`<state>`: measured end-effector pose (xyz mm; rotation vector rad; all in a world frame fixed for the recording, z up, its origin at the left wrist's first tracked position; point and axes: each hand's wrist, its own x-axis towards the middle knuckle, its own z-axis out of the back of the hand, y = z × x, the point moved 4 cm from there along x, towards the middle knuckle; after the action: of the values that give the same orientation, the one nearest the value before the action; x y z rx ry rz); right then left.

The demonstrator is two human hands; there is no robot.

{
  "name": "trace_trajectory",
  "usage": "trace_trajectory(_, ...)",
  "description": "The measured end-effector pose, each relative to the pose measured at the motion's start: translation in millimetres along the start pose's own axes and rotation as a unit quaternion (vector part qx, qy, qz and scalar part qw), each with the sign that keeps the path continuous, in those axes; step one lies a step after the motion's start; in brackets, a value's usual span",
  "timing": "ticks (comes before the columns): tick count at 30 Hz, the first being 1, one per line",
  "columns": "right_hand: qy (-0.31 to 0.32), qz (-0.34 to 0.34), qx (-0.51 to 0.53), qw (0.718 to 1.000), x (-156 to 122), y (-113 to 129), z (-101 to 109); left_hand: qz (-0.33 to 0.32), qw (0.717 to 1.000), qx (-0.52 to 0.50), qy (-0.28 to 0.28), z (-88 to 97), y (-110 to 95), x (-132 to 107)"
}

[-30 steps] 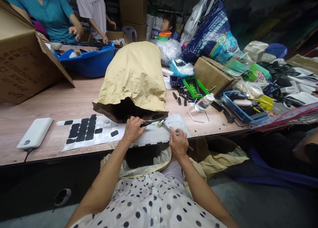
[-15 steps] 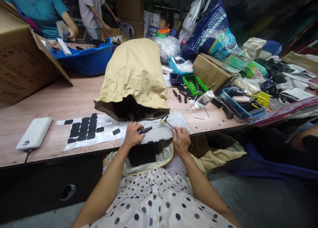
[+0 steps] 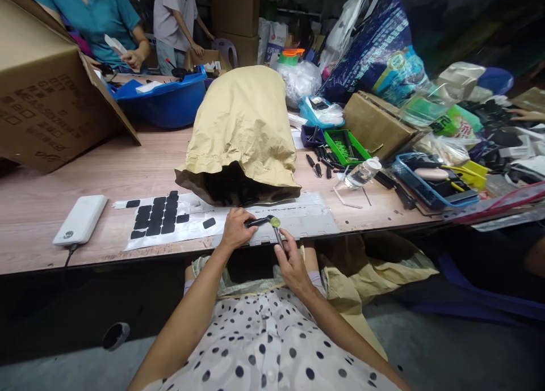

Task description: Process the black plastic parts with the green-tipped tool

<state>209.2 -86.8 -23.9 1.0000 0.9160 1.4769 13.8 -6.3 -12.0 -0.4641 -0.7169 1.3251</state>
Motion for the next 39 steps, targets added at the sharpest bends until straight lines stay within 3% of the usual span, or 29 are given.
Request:
trace_trajectory(14, 0.028, 0.14, -0.096, 0.985, 12, 23, -17, 0.011, 1.0, -0.019, 0.001, -2.6, 1, 1)
trace_trajectory(19, 0.045, 0.114, -0.086, 0.989, 14, 22, -17, 0.022, 1.0, -0.022, -0.003, -2.5, 0, 1)
trace_trajectory(25, 0.004, 0.093, -0.068, 0.993, 17, 24, 0, 0.017, 1.0, -0.008, -0.002, -2.4, -4, 1)
trace_trajectory(32, 0.022, 0.087, -0.08, 0.993, 17, 18, -3, 0.026, 1.0, -0.004, -0.001, -0.6, -6, 1)
trace_trajectory(36, -0.051, 0.084, -0.126, 0.987, 34, 14, 20, 0.017, 1.0, 0.001, -0.001, -1.3, -6, 1)
trace_trajectory(39, -0.118, 0.068, -0.235, 0.962, 59, 2, 51, 0.012, 1.0, 0.007, -0.002, -2.6, -5, 2)
